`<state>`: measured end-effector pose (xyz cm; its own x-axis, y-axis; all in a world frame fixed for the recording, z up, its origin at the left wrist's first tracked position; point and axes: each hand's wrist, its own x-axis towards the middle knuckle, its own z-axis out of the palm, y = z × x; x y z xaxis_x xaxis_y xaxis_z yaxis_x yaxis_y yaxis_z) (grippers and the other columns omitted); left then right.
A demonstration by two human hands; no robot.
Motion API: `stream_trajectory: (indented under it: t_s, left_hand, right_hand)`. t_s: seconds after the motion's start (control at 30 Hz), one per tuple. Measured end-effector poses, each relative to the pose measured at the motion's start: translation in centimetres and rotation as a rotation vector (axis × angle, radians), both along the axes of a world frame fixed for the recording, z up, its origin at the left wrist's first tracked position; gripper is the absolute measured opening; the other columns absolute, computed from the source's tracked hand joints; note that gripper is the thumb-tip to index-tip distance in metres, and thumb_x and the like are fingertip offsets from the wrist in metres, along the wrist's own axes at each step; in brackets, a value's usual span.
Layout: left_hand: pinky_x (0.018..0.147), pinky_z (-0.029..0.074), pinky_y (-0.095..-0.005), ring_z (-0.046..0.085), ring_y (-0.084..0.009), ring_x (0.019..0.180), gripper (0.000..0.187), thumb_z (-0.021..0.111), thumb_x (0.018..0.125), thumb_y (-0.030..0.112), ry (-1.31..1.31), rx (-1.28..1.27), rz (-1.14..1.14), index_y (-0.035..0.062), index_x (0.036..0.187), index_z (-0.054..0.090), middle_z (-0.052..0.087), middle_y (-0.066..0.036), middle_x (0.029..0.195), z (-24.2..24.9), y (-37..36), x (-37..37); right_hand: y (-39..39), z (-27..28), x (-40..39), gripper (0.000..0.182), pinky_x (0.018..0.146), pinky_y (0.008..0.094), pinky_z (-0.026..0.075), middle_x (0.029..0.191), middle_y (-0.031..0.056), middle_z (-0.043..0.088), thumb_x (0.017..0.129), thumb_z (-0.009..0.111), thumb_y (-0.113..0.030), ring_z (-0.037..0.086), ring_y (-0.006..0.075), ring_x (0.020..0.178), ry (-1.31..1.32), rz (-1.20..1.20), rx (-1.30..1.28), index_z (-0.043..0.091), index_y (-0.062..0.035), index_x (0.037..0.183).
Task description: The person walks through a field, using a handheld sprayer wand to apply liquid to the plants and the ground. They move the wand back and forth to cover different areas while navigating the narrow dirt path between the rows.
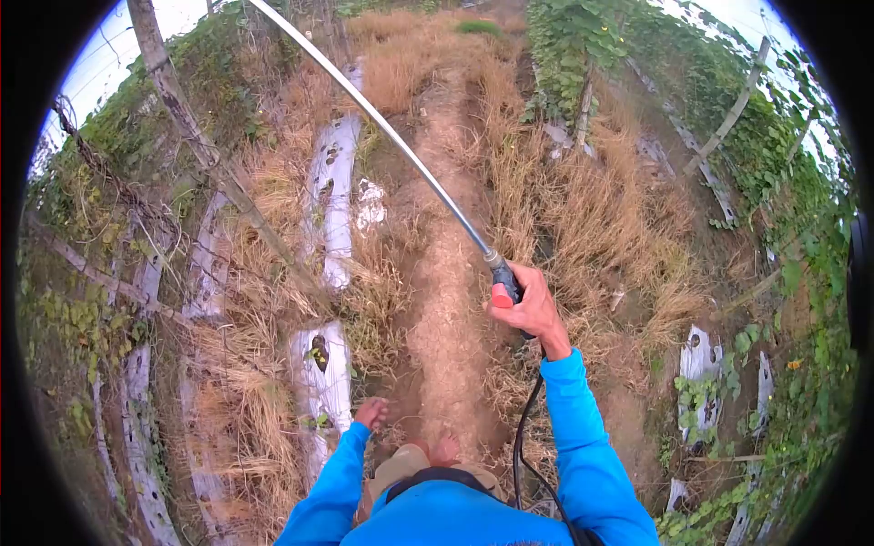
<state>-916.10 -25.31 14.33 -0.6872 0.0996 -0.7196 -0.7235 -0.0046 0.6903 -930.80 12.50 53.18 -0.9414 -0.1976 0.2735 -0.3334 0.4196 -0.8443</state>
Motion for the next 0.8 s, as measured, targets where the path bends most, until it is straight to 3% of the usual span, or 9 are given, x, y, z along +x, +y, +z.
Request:
stream_trajectory:
  t_s: [0.1, 0.2, 0.23, 0.37, 0.43, 0.5, 0.57, 0.67, 0.8]
  left_hand:
    - [0.042, 0.033, -0.0198, 0.053, -0.0086, 0.059, 0.026, 0.056, 0.091, 0.03, -0.079, -0.026, 0.03, 0.0113, 0.109, 0.058, 0.059, -0.001, 0.079, 0.6, -0.6, -0.9]
    - [0.043, 0.035, -0.0256, 0.056, -0.0121, 0.064, 0.03, 0.056, 0.09, 0.035, -0.125, -0.006, 0.04, 0.0117, 0.109, 0.06, 0.063, -0.003, 0.082, -7.1, -2.1, 0.8]
    - [0.043, 0.037, -0.028, 0.057, -0.0135, 0.066, 0.032, 0.056, 0.089, 0.037, -0.172, -0.001, 0.016, 0.0121, 0.108, 0.061, 0.064, -0.003, 0.084, -6.8, -2.0, 0.6]
    - [0.047, 0.037, -0.0282, 0.054, -0.0145, 0.056, 0.028, 0.061, 0.087, 0.034, -0.174, -0.143, -0.06, 0.0158, 0.109, 0.063, 0.062, -0.003, 0.079, -7.0, -0.9, 0.1]
    - [0.046, 0.038, -0.0288, 0.055, -0.0141, 0.057, 0.033, 0.059, 0.088, 0.038, -0.154, -0.197, -0.076, 0.0172, 0.112, 0.063, 0.062, -0.003, 0.083, -7.7, -1.0, -1.2]
    - [0.043, 0.038, -0.0284, 0.055, -0.0132, 0.06, 0.037, 0.057, 0.088, 0.044, -0.323, 0.031, 0.024, 0.0169, 0.113, 0.061, 0.062, -0.002, 0.083, -8.5, -1.5, -3.2]
    - [0.041, 0.038, -0.0279, 0.055, -0.0125, 0.06, 0.039, 0.056, 0.089, 0.045, -0.319, -0.023, 0.058, 0.0149, 0.113, 0.06, 0.061, -0.002, 0.083, -8.8, -1.0, -6.7]
    - [0.041, 0.036, -0.024, 0.055, -0.0108, 0.059, 0.034, 0.056, 0.089, 0.041, -0.306, -0.031, 0.109, 0.0139, 0.11, 0.059, 0.06, 0.0, 0.083, -7.9, -1.1, -11.8]
    - [0.04, 0.036, -0.0268, 0.056, -0.0127, 0.056, 0.03, 0.057, 0.089, 0.038, -0.182, 0.097, 0.188, 0.0121, 0.103, 0.06, 0.06, -0.003, 0.08, -6.7, 0.0, -18.4]
  right_hand:
    - [0.4, -0.7, -3.8, 0.035, 0.054, 0.0286, 0.033, 0.064, -0.0013, 0.039, 0.059, 0.076, -0.02, 0.036, 0.0118, 0.06, 0.015, 0.048, 0.033, 0.052, -0.0017, 0.078]
    - [0.6, -1.3, -5.9, 0.034, 0.054, 0.0295, 0.035, 0.062, 0.0002, 0.04, 0.059, 0.075, -0.018, 0.037, 0.0112, 0.057, 0.014, -0.006, 0.046, 0.05, -0.0034, 0.077]
    - [0.6, -1.8, -6.7, 0.034, 0.054, 0.0295, 0.035, 0.062, 0.0002, 0.04, 0.059, 0.075, -0.018, 0.037, 0.0112, 0.057, 0.015, 0.021, 0.038, 0.05, -0.0034, 0.077]
    - [0.3, -5.9, -10.3, 0.035, 0.057, 0.0265, 0.036, 0.066, -0.0027, 0.044, 0.057, 0.075, -0.018, 0.04, 0.0105, 0.06, -0.208, 0.223, -0.226, 0.05, -0.0049, 0.077]
    - [-1.6, -6.1, -11.6, 0.035, 0.052, 0.024, 0.034, 0.064, -0.0021, 0.044, 0.055, 0.072, -0.016, 0.04, 0.0076, 0.056, -0.427, 0.381, -0.567, 0.046, -0.0078, 0.077]
    - [-3.0, -8.0, -14.0, 0.037, 0.051, 0.0248, 0.035, 0.065, -0.0011, 0.044, 0.057, 0.073, -0.017, 0.043, 0.0088, 0.057, -0.445, 0.478, -0.614, 0.045, -0.008, 0.08]
    - [-5.0, -8.7, -16.6, 0.04, 0.051, 0.0247, 0.036, 0.065, 0.0001, 0.044, 0.059, 0.074, -0.019, 0.044, 0.0102, 0.057, -0.547, 0.606, -0.856, 0.043, -0.0081, 0.082]
    - [-7.4, -8.5, -21.3, 0.041, 0.051, 0.0254, 0.037, 0.065, 0.0013, 0.042, 0.061, 0.075, -0.02, 0.044, 0.0118, 0.056, -0.613, 0.728, -0.963, 0.042, -0.0084, 0.083]
    - [-9.2, -6.6, -28.3, 0.039, 0.049, 0.027, 0.036, 0.065, 0.0016, 0.04, 0.061, 0.072, -0.02, 0.04, 0.0124, 0.056, -0.719, 0.896, -1.094, 0.042, -0.0083, 0.083]
